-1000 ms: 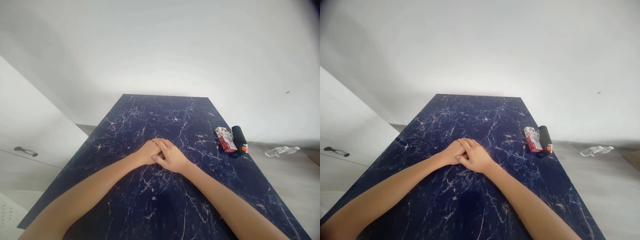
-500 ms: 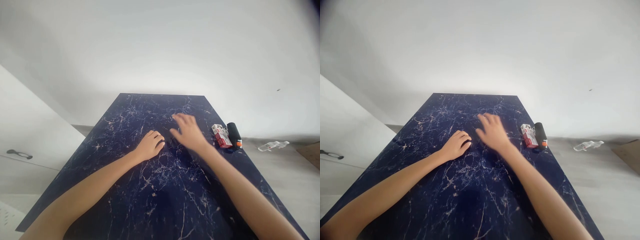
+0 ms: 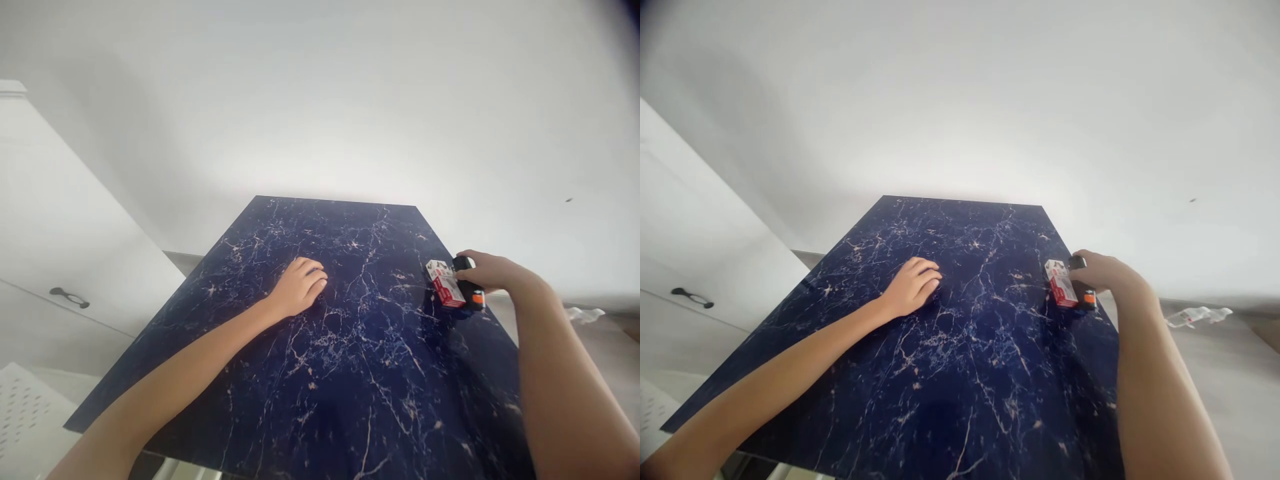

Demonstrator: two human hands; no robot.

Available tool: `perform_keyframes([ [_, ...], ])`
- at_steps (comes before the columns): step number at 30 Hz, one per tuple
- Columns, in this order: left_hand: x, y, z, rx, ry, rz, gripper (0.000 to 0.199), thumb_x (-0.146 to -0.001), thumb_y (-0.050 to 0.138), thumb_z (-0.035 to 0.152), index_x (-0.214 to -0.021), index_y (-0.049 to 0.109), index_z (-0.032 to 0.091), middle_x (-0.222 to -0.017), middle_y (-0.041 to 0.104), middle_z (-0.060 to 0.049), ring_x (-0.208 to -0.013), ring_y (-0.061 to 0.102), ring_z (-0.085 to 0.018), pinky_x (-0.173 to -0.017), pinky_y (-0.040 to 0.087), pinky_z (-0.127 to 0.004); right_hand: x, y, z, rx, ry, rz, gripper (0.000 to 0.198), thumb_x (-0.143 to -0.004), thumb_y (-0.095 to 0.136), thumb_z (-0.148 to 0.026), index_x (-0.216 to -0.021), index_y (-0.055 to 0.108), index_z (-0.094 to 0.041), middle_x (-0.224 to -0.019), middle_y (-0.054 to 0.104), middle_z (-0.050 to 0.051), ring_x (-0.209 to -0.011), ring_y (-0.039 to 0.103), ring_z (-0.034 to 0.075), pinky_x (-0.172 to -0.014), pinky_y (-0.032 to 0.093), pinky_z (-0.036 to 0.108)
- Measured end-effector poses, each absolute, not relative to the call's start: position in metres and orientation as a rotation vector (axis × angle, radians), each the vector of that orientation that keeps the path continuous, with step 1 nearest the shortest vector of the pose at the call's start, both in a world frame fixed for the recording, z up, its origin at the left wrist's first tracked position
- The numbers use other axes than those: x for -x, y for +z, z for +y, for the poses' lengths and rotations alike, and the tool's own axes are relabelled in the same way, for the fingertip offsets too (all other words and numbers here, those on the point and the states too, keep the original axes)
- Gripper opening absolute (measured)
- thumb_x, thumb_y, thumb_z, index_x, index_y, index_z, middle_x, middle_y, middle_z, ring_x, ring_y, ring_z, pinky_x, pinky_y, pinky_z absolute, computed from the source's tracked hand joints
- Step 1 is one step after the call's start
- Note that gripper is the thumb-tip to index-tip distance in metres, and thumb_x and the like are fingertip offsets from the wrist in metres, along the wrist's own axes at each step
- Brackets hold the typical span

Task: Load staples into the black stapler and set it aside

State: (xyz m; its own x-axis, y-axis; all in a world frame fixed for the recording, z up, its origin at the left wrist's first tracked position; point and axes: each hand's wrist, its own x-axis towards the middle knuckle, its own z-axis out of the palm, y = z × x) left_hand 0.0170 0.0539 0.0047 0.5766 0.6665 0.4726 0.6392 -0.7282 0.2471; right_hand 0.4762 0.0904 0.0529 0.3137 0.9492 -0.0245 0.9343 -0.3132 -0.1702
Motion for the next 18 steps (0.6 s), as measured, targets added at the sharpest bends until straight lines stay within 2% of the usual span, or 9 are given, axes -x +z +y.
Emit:
perform_keyframes([
  [2, 0.011, 0.012, 0.055, -2.741, 0.930, 1.254, 0.034, -0.106, 0.039, 0.033, -0.111, 0.071, 0.020, -0.122, 0.067, -0.008, -0.120, 0.054, -0.026, -0.107, 0.041, -0.045, -0.450, 0.055, 0.093, 2.409, 0.540, -1.852, 0.060, -0.082, 0.070, -0.033, -0.139, 0.059, -0.017, -0.107, 0.074, 0.022, -0.059, 0.068, 0.020, -0.065, 0.053, 0.037],
  [3, 0.027, 0.015, 0.055, -2.702, 1.006, 1.344, 0.036, -0.106, 0.038, 0.032, -0.109, 0.071, 0.019, -0.119, 0.069, -0.008, -0.118, 0.056, -0.025, -0.107, 0.041, -0.045, -0.433, 0.057, 0.094, 2.351, 0.581, -1.915, 0.064, -0.083, 0.068, -0.035, -0.144, 0.054, -0.020, -0.116, 0.072, 0.021, -0.064, 0.070, 0.022, -0.066, 0.055, 0.038],
  [5, 0.063, 0.016, 0.056, -2.607, 1.120, 1.518, 0.036, -0.106, 0.037, 0.033, -0.108, 0.071, 0.020, -0.117, 0.069, -0.008, -0.117, 0.058, -0.026, -0.108, 0.041, -0.046, -0.393, 0.059, 0.096, 2.237, 0.449, -2.096, 0.067, -0.082, 0.067, -0.039, -0.146, 0.052, -0.023, -0.124, 0.070, 0.017, -0.080, 0.072, 0.027, -0.072, 0.056, 0.040],
  [8, 0.112, 0.012, 0.057, -2.465, 1.182, 1.693, 0.035, -0.105, 0.038, 0.035, -0.108, 0.070, 0.020, -0.117, 0.069, -0.008, -0.117, 0.059, -0.026, -0.109, 0.042, -0.045, -0.326, 0.060, 0.099, 2.145, 0.301, -2.233, 0.065, -0.084, 0.063, -0.041, -0.145, 0.053, -0.022, -0.122, 0.071, 0.017, -0.095, 0.071, 0.034, -0.077, 0.055, 0.043],
  [10, 0.133, 0.007, 0.060, -2.387, 1.170, 1.766, 0.035, -0.104, 0.038, 0.037, -0.111, 0.069, 0.020, -0.117, 0.069, -0.008, -0.116, 0.059, -0.026, -0.108, 0.044, -0.045, -0.279, 0.061, 0.102, 2.022, 0.324, -2.304, 0.064, -0.085, 0.061, -0.039, -0.146, 0.051, -0.022, -0.122, 0.071, 0.016, -0.095, 0.071, 0.033, -0.078, 0.054, 0.041],
  [13, 0.146, -0.001, 0.067, -2.287, 1.137, 1.826, 0.039, -0.103, 0.039, 0.040, -0.122, 0.066, 0.019, -0.123, 0.067, -0.010, -0.119, 0.059, -0.027, -0.108, 0.045, -0.046, -0.207, 0.062, 0.107, 1.836, 0.375, -2.364, 0.055, -0.084, 0.062, -0.034, -0.138, 0.058, -0.023, -0.121, 0.072, 0.014, -0.098, 0.070, 0.031, -0.081, 0.054, 0.039],
  [18, 0.144, -0.010, 0.069, -2.266, 0.922, 1.653, 0.044, -0.104, 0.038, 0.042, -0.134, 0.059, 0.018, -0.140, 0.059, -0.010, -0.134, 0.051, -0.025, -0.119, 0.035, -0.044, -0.091, 0.059, 0.113, 1.544, 0.563, -2.395, 0.050, -0.084, 0.064, -0.040, -0.130, 0.061, -0.023, -0.115, 0.074, 0.010, -0.101, 0.071, 0.031, -0.087, 0.054, 0.038],
])
